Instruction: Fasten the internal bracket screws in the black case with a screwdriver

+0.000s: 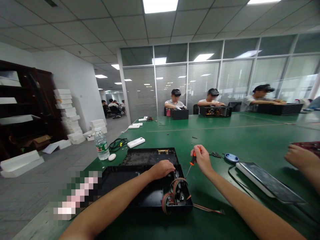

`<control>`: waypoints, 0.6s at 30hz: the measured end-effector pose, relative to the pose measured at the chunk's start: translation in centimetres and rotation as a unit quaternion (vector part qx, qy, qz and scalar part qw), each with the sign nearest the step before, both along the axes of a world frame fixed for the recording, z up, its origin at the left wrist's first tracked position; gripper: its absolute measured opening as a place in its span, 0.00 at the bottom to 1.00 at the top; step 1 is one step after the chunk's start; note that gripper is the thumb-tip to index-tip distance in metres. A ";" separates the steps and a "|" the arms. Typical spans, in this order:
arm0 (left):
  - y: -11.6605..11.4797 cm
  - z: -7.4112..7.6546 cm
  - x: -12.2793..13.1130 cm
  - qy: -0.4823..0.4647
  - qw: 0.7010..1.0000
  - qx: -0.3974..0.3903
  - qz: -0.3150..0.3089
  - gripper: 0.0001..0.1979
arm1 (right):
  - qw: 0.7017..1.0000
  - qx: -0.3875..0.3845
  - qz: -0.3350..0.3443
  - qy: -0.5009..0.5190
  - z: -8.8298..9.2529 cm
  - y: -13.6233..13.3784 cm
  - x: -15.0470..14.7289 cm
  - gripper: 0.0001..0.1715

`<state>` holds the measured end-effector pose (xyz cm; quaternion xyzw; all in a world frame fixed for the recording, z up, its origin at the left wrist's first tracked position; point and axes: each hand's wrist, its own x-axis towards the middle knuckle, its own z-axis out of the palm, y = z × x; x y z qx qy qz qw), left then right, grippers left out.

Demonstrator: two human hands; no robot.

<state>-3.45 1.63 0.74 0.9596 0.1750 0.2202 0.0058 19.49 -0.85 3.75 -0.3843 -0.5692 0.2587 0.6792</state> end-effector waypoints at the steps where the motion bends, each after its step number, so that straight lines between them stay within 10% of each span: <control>1: 0.0 0.0 0.0 0.000 1.000 0.003 -0.003 0.12 | 1.000 -0.001 0.000 0.000 0.0 0.1 0.0 0.17; 18: 0.3 -0.6 -0.1 -0.019 0.999 0.023 -0.044 0.09 | 1.000 0.001 -0.001 0.003 0.2 -0.2 -0.1 0.17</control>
